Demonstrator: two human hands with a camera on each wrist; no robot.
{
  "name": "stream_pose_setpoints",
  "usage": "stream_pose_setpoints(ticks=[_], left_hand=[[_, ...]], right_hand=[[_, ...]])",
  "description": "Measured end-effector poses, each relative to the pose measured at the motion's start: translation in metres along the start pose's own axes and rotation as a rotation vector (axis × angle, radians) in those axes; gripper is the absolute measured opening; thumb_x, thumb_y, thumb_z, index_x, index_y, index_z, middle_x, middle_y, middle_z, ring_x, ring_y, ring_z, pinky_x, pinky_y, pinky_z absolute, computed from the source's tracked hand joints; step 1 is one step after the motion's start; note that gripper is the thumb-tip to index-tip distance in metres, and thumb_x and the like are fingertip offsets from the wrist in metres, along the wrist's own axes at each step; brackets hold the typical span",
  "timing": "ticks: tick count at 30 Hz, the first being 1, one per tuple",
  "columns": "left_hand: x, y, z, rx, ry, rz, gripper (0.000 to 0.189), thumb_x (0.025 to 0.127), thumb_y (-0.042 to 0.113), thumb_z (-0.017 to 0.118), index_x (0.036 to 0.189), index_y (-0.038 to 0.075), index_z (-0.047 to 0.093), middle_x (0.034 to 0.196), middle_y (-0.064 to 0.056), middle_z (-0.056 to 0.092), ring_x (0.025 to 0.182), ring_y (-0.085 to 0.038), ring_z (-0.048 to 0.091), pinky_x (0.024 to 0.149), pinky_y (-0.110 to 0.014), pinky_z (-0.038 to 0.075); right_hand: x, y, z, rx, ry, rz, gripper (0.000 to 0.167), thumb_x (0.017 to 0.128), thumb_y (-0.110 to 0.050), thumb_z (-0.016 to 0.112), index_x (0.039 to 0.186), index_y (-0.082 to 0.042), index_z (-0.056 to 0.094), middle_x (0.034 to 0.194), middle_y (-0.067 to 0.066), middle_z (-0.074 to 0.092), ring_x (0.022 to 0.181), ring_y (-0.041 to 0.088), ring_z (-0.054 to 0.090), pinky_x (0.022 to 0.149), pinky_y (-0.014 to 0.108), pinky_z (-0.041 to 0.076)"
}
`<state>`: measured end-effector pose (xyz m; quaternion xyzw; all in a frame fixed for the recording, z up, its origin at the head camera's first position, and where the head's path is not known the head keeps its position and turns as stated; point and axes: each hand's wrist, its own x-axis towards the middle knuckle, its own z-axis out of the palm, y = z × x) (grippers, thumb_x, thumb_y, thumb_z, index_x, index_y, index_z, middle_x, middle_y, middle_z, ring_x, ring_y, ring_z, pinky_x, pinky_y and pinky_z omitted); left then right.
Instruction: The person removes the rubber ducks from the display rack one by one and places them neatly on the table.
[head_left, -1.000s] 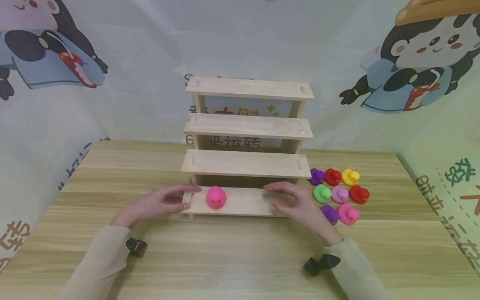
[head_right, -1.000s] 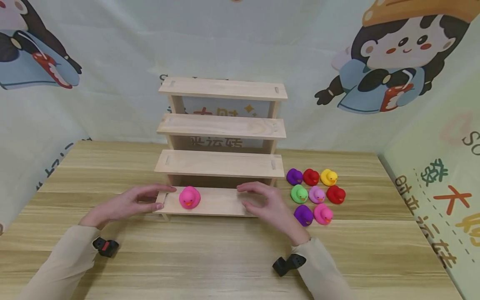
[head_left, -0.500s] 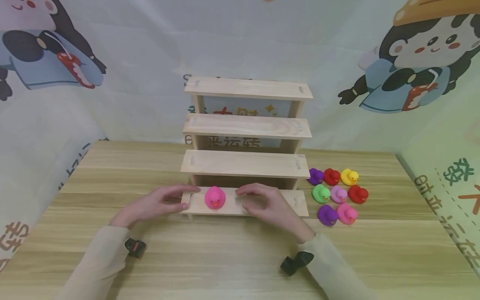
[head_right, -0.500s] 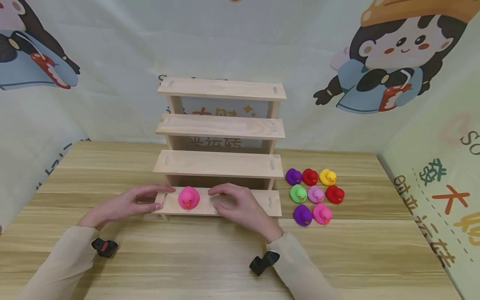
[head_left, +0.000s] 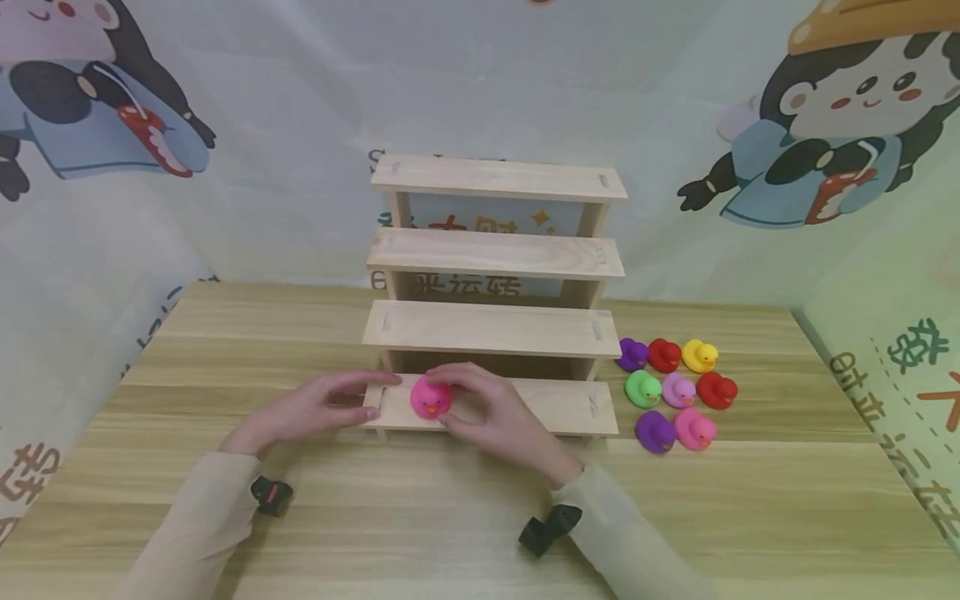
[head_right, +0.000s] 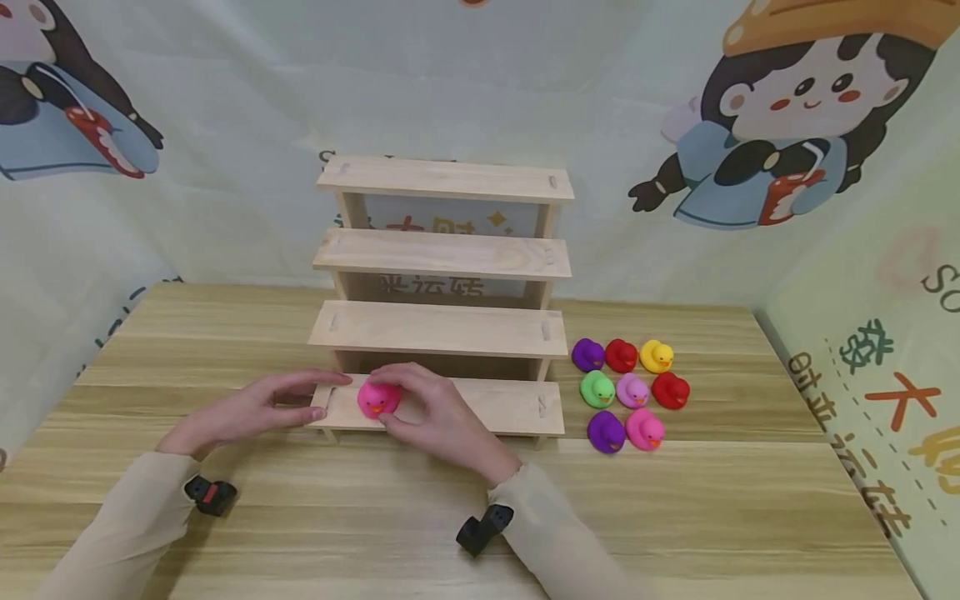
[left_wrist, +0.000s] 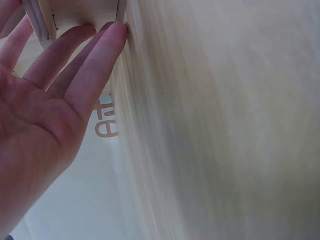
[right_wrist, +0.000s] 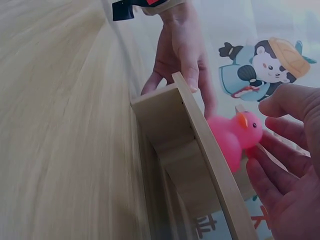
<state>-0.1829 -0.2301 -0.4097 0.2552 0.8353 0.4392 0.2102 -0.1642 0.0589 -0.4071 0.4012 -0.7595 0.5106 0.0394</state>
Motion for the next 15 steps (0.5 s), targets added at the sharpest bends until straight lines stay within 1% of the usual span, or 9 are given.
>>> stream_pose_setpoints(ticks=[2, 10, 15], left_hand=[[-0.0003, -0.0001, -0.0002, -0.005, 0.002, -0.009, 0.046, 0.094, 0.030, 0.064, 0.138, 0.026, 0.052, 0.147, -0.005, 0.043, 0.129, -0.034, 0.044, 0.104, -0.055, 0.035], [0.0009, -0.0010, 0.0000, -0.015, 0.002, 0.011, 0.047, 0.094, 0.030, 0.064, 0.139, 0.024, 0.051, 0.145, -0.006, 0.045, 0.128, -0.033, 0.045, 0.103, -0.054, 0.037], [0.0001, -0.0004, -0.0001, -0.007, 0.002, 0.010, 0.047, 0.095, 0.029, 0.063, 0.139, 0.022, 0.051, 0.147, -0.007, 0.043, 0.128, -0.033, 0.045, 0.103, -0.054, 0.037]], right_hand=[[0.0024, -0.0004, 0.0025, -0.010, -0.006, 0.009, 0.044, 0.082, 0.001, 0.071, 0.124, -0.002, 0.061, 0.126, 0.006, 0.059, 0.119, 0.013, 0.052, 0.102, 0.030, 0.041], [0.0089, 0.0002, 0.0081, -0.077, -0.019, 0.082, 0.042, 0.083, -0.007, 0.074, 0.124, -0.005, 0.062, 0.124, 0.005, 0.060, 0.115, 0.015, 0.052, 0.100, 0.030, 0.042], [0.0092, 0.0022, 0.0091, -0.084, -0.021, 0.083, 0.038, 0.084, -0.008, 0.074, 0.120, -0.006, 0.064, 0.120, 0.006, 0.062, 0.114, 0.016, 0.053, 0.099, 0.030, 0.043]])
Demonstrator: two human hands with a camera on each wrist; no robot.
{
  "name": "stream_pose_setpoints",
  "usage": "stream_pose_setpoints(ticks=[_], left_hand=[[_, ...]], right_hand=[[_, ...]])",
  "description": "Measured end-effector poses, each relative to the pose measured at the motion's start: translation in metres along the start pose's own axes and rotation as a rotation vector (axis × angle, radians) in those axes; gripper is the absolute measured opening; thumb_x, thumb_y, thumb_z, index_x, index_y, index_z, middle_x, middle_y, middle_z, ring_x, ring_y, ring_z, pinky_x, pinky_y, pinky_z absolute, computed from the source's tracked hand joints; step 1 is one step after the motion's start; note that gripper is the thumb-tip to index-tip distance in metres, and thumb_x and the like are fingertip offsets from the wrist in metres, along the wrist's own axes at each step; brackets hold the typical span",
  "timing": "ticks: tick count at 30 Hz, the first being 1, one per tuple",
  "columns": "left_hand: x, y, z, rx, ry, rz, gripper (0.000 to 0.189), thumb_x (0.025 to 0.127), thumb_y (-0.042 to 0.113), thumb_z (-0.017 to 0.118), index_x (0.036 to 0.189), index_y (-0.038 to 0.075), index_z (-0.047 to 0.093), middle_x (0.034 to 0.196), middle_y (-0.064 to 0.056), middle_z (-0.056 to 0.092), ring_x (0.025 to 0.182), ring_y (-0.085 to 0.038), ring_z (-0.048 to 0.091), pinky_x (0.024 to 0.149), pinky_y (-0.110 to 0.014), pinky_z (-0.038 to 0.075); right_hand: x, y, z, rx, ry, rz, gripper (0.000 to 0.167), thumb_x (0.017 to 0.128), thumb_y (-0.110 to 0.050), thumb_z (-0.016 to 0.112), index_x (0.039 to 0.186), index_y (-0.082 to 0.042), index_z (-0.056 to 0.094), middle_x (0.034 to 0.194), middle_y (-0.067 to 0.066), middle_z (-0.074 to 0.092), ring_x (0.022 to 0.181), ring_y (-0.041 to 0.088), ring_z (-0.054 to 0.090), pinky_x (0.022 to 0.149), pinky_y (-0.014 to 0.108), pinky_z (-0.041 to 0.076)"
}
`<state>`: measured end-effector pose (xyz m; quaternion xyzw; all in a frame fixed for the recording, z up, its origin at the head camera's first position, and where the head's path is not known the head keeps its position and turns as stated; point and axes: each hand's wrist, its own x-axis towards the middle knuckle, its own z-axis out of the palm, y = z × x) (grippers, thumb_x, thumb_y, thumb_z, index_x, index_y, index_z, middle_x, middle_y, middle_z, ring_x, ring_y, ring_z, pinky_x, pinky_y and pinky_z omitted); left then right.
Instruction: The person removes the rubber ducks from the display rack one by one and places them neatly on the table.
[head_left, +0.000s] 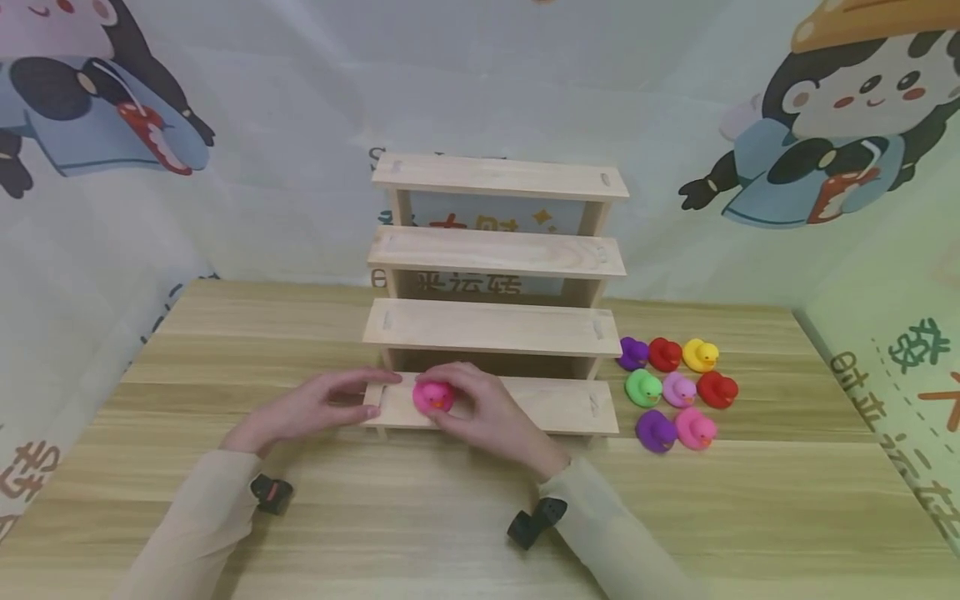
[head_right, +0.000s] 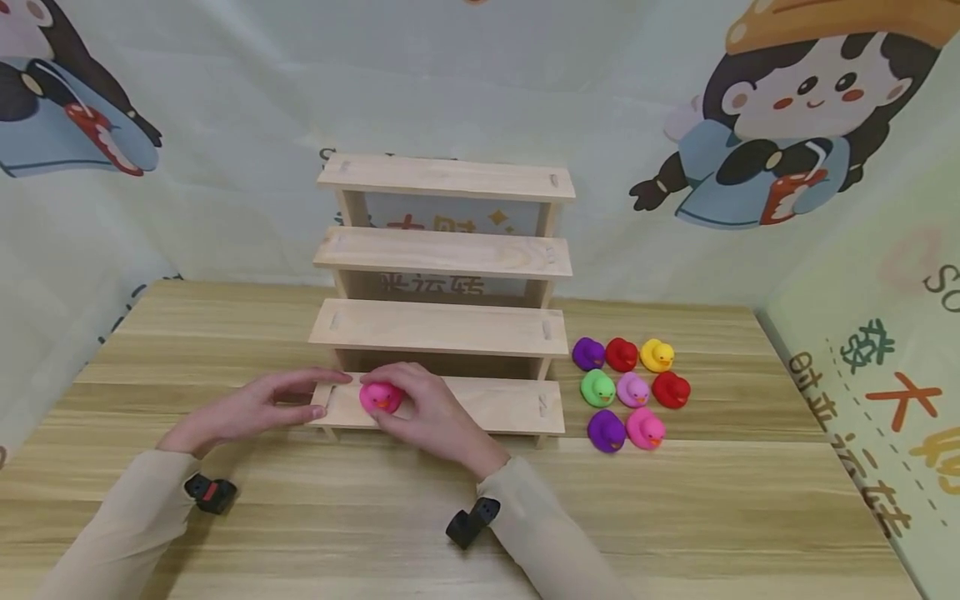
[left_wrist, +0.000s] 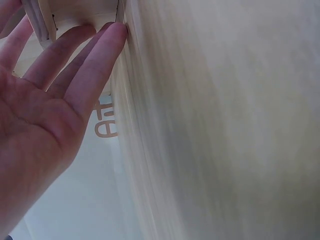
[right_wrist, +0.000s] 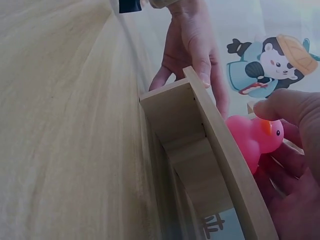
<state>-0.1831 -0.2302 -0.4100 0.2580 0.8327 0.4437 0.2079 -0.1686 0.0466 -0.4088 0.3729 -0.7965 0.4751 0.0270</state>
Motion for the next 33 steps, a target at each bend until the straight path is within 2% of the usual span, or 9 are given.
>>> stream_pose_setpoints(ticks=[10, 23, 33], left_hand=[[0.0005, 0.0012, -0.0002, 0.027, 0.001, 0.048, 0.046, 0.096, 0.026, 0.061, 0.140, 0.016, 0.050, 0.147, -0.014, 0.042, 0.127, -0.038, 0.046, 0.101, -0.055, 0.038], [0.0004, 0.0018, -0.0004, 0.008, -0.008, 0.033, 0.047, 0.096, 0.025, 0.061, 0.140, 0.015, 0.050, 0.146, -0.015, 0.043, 0.126, -0.038, 0.046, 0.102, -0.055, 0.039], [-0.0001, 0.0012, 0.0011, 0.006, 0.003, 0.016, 0.046, 0.096, 0.026, 0.062, 0.139, 0.018, 0.051, 0.145, -0.012, 0.045, 0.127, -0.036, 0.045, 0.103, -0.055, 0.037]], right_hand=[[-0.0005, 0.0022, 0.0000, 0.005, 0.029, -0.016, 0.034, 0.084, -0.007, 0.074, 0.118, -0.006, 0.067, 0.118, 0.005, 0.064, 0.114, 0.016, 0.052, 0.098, 0.031, 0.042], [-0.0037, 0.0049, -0.0012, 0.020, 0.071, -0.017, 0.032, 0.082, -0.010, 0.077, 0.114, -0.008, 0.071, 0.110, -0.001, 0.069, 0.101, 0.012, 0.054, 0.086, 0.029, 0.046], [-0.0086, 0.0049, -0.0077, 0.025, 0.105, 0.003, 0.031, 0.081, -0.010, 0.078, 0.111, -0.009, 0.072, 0.109, -0.003, 0.070, 0.101, 0.008, 0.055, 0.085, 0.029, 0.047]])
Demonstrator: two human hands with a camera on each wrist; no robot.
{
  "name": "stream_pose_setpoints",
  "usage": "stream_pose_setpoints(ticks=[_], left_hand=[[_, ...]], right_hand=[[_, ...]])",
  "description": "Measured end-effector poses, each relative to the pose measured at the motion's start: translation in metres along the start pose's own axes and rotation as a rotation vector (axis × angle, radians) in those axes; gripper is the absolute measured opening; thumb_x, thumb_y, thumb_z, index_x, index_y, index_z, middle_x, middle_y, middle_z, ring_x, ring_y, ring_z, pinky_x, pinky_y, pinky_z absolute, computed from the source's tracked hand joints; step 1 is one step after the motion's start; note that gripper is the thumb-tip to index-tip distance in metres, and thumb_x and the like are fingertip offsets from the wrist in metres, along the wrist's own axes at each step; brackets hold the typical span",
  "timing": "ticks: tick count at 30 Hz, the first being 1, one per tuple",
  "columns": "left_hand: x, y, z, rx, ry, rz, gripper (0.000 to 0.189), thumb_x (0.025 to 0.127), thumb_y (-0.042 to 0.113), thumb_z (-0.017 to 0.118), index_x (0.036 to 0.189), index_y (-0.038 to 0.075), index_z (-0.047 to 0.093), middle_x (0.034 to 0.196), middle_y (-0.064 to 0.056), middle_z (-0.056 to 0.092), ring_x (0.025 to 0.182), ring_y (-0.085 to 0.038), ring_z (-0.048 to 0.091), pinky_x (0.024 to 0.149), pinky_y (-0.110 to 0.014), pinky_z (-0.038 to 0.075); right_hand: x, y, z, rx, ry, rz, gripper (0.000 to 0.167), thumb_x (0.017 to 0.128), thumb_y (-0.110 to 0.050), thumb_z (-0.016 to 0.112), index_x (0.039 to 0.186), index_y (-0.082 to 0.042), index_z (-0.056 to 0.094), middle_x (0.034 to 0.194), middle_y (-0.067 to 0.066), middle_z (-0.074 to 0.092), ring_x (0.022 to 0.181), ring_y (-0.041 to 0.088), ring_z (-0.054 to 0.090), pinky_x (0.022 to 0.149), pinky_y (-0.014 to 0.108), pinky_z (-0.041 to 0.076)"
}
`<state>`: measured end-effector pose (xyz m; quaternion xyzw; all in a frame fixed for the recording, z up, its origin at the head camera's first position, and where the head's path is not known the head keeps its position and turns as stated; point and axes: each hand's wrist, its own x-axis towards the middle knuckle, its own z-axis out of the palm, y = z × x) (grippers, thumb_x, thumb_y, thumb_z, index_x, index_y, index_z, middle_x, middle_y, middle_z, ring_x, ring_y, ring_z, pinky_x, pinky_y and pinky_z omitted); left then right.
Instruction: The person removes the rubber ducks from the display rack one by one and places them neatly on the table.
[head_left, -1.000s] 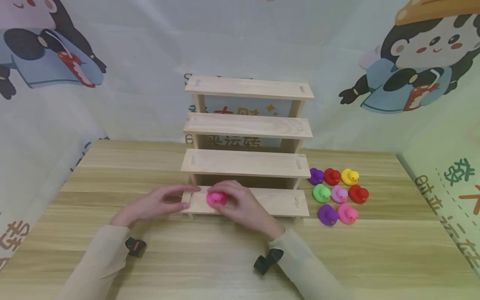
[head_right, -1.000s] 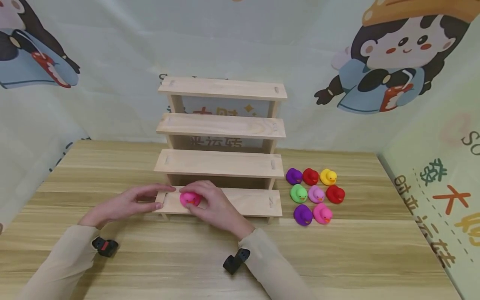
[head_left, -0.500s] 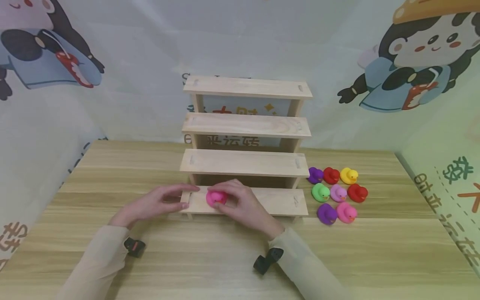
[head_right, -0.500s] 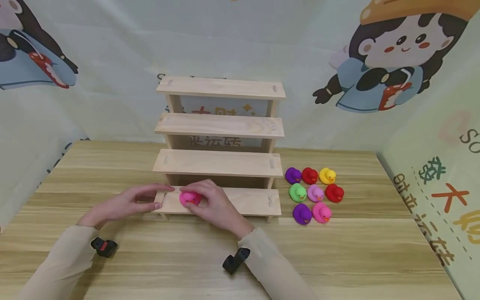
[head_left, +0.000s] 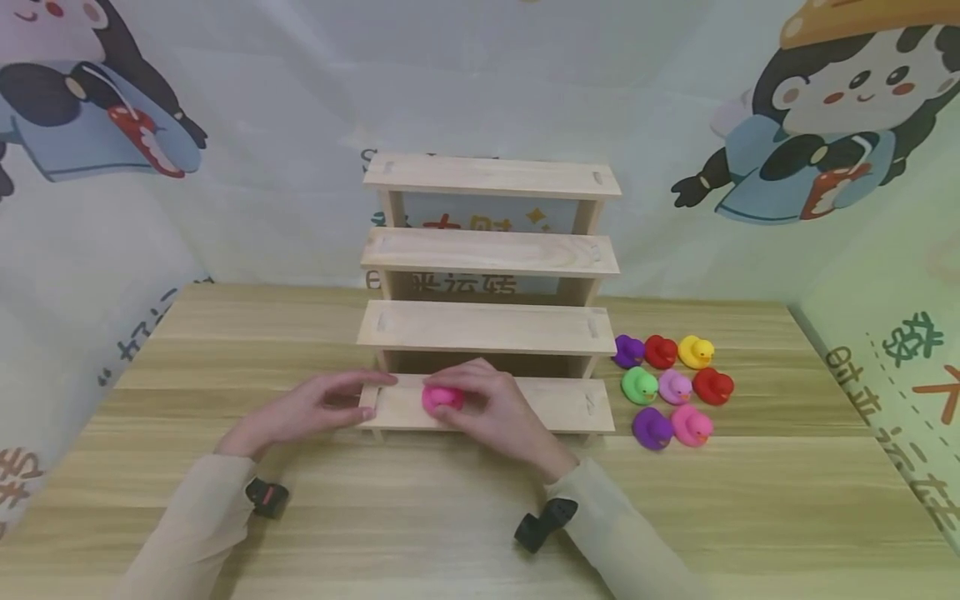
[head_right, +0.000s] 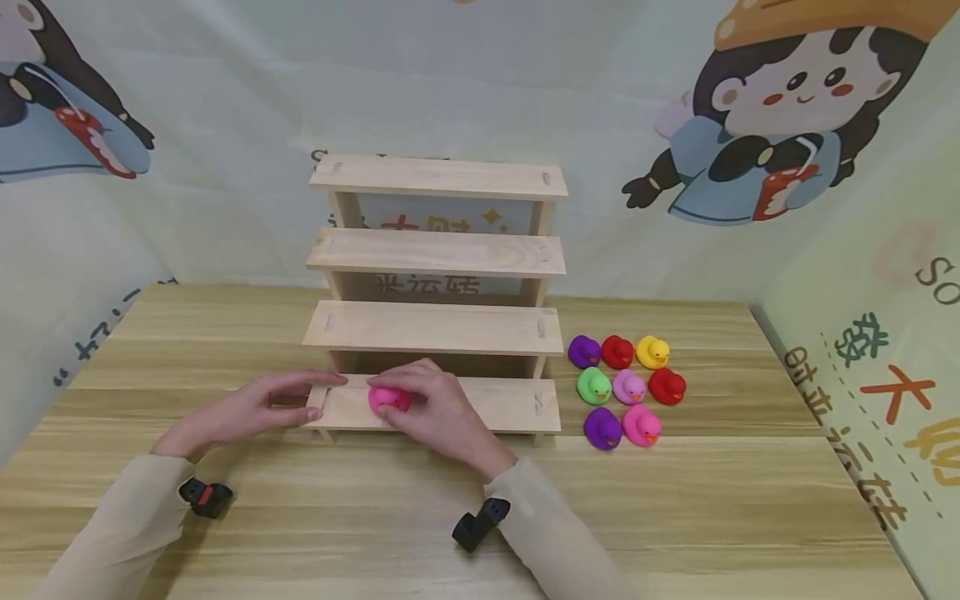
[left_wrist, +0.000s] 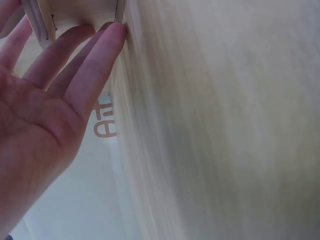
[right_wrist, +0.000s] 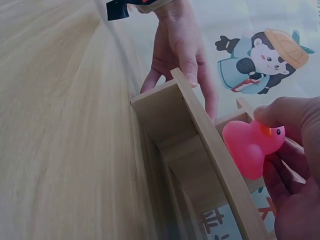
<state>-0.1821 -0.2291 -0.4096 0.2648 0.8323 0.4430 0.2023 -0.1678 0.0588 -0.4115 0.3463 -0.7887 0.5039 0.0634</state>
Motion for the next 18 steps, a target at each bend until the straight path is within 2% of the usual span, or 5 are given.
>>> stream_pose_setpoints(ticks=[7, 18], left_hand=[[-0.001, -0.001, 0.000, -0.003, 0.010, -0.010, 0.046, 0.095, 0.028, 0.063, 0.139, 0.019, 0.052, 0.145, -0.011, 0.044, 0.127, -0.035, 0.045, 0.103, -0.054, 0.037], [0.001, -0.003, 0.001, -0.001, 0.013, -0.002, 0.046, 0.095, 0.027, 0.063, 0.139, 0.021, 0.052, 0.146, -0.010, 0.043, 0.126, -0.034, 0.047, 0.103, -0.054, 0.037]], right_hand=[[-0.003, -0.002, -0.007, 0.000, 0.021, 0.031, 0.030, 0.081, -0.010, 0.079, 0.111, -0.008, 0.073, 0.108, -0.003, 0.070, 0.100, 0.010, 0.055, 0.083, 0.030, 0.048], [-0.010, 0.000, -0.019, 0.003, 0.047, 0.053, 0.032, 0.081, -0.010, 0.078, 0.112, -0.008, 0.073, 0.111, -0.003, 0.068, 0.102, 0.011, 0.056, 0.087, 0.033, 0.047]])
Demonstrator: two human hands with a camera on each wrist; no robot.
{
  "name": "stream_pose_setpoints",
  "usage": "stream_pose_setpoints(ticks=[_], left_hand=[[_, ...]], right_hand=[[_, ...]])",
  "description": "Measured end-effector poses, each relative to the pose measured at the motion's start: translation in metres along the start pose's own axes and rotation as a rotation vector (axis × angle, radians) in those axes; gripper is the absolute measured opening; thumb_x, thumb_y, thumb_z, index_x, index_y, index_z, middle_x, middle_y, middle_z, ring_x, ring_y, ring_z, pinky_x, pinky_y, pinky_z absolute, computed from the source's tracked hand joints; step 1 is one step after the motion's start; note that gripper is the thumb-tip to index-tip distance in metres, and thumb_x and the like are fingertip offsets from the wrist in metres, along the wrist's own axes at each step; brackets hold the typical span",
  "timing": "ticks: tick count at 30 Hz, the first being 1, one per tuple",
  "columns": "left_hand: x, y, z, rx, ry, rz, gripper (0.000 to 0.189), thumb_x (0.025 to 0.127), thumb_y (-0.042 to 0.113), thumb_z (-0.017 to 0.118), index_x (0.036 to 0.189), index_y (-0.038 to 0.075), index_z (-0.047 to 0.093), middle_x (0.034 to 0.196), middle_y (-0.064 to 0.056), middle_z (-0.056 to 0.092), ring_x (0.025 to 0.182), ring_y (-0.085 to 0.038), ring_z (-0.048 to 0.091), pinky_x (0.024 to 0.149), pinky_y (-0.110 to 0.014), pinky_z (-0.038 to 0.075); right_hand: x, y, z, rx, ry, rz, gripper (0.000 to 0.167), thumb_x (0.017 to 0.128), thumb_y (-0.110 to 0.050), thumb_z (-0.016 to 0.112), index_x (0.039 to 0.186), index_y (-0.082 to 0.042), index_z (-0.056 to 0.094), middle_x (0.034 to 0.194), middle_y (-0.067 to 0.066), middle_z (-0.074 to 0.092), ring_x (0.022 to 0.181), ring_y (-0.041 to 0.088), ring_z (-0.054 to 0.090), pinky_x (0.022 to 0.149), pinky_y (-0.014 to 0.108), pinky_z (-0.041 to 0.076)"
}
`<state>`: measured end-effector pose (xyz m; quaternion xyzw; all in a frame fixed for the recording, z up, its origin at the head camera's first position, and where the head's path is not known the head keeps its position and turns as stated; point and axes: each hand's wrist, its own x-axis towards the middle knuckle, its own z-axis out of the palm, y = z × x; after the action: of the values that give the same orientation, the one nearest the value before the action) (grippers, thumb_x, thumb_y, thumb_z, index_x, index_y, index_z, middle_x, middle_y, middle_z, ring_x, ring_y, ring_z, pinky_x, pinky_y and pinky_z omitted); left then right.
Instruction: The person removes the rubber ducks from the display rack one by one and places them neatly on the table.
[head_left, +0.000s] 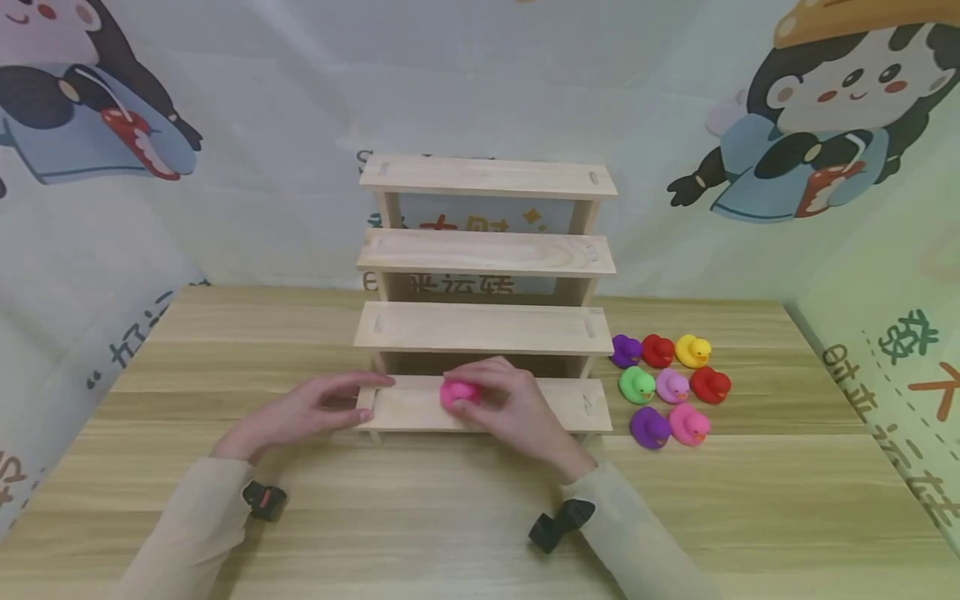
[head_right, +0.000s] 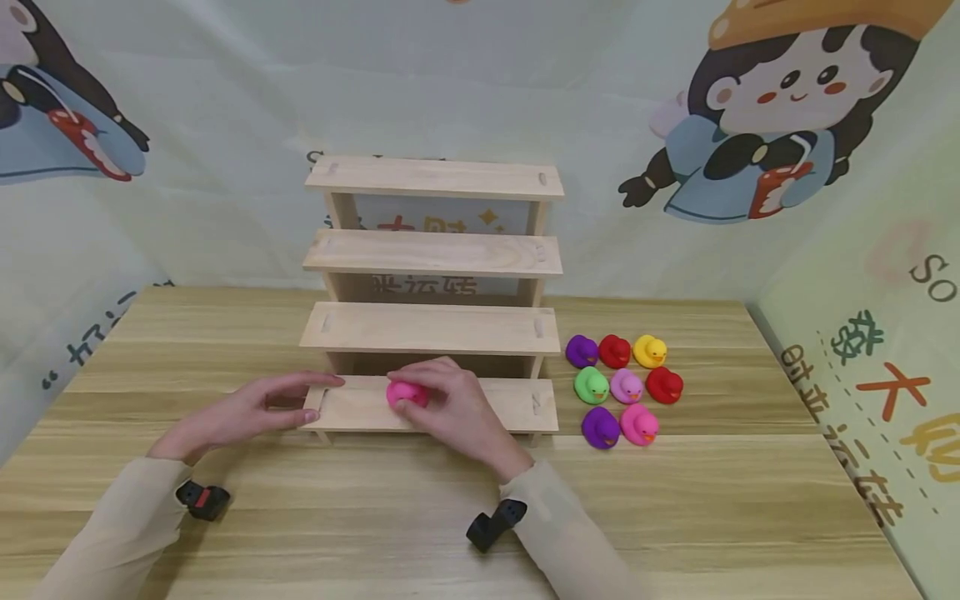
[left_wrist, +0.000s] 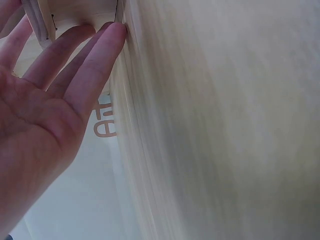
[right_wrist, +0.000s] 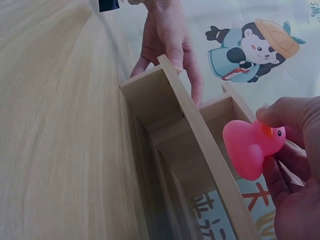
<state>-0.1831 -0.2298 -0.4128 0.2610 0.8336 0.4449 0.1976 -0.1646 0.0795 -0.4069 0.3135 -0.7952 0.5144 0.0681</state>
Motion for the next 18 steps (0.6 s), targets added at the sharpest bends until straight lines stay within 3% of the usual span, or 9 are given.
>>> stream_pose_setpoints(ticks=[5, 12, 18], left_hand=[[0.000, 0.000, 0.000, 0.005, -0.007, 0.012, 0.046, 0.096, 0.027, 0.062, 0.140, 0.018, 0.051, 0.146, -0.012, 0.042, 0.126, -0.036, 0.047, 0.102, -0.054, 0.037], [-0.001, 0.002, 0.000, 0.003, 0.003, -0.026, 0.047, 0.094, 0.030, 0.063, 0.139, 0.023, 0.052, 0.148, -0.009, 0.042, 0.127, -0.035, 0.046, 0.103, -0.054, 0.036], [0.000, 0.000, 0.001, 0.021, 0.003, 0.010, 0.047, 0.095, 0.028, 0.063, 0.140, 0.019, 0.051, 0.147, -0.012, 0.042, 0.127, -0.036, 0.046, 0.103, -0.055, 0.036]], right_hand=[[-0.002, 0.001, -0.005, 0.002, 0.009, 0.001, 0.032, 0.082, -0.010, 0.078, 0.114, -0.009, 0.072, 0.113, -0.002, 0.068, 0.103, 0.013, 0.056, 0.089, 0.035, 0.047], [-0.006, 0.000, -0.014, -0.022, 0.023, 0.016, 0.033, 0.081, -0.010, 0.078, 0.114, -0.009, 0.072, 0.114, -0.001, 0.068, 0.104, 0.013, 0.056, 0.091, 0.036, 0.046], [-0.010, 0.001, -0.025, -0.047, 0.042, 0.014, 0.033, 0.081, -0.010, 0.079, 0.113, -0.008, 0.072, 0.114, 0.001, 0.068, 0.106, 0.015, 0.057, 0.092, 0.037, 0.046]])
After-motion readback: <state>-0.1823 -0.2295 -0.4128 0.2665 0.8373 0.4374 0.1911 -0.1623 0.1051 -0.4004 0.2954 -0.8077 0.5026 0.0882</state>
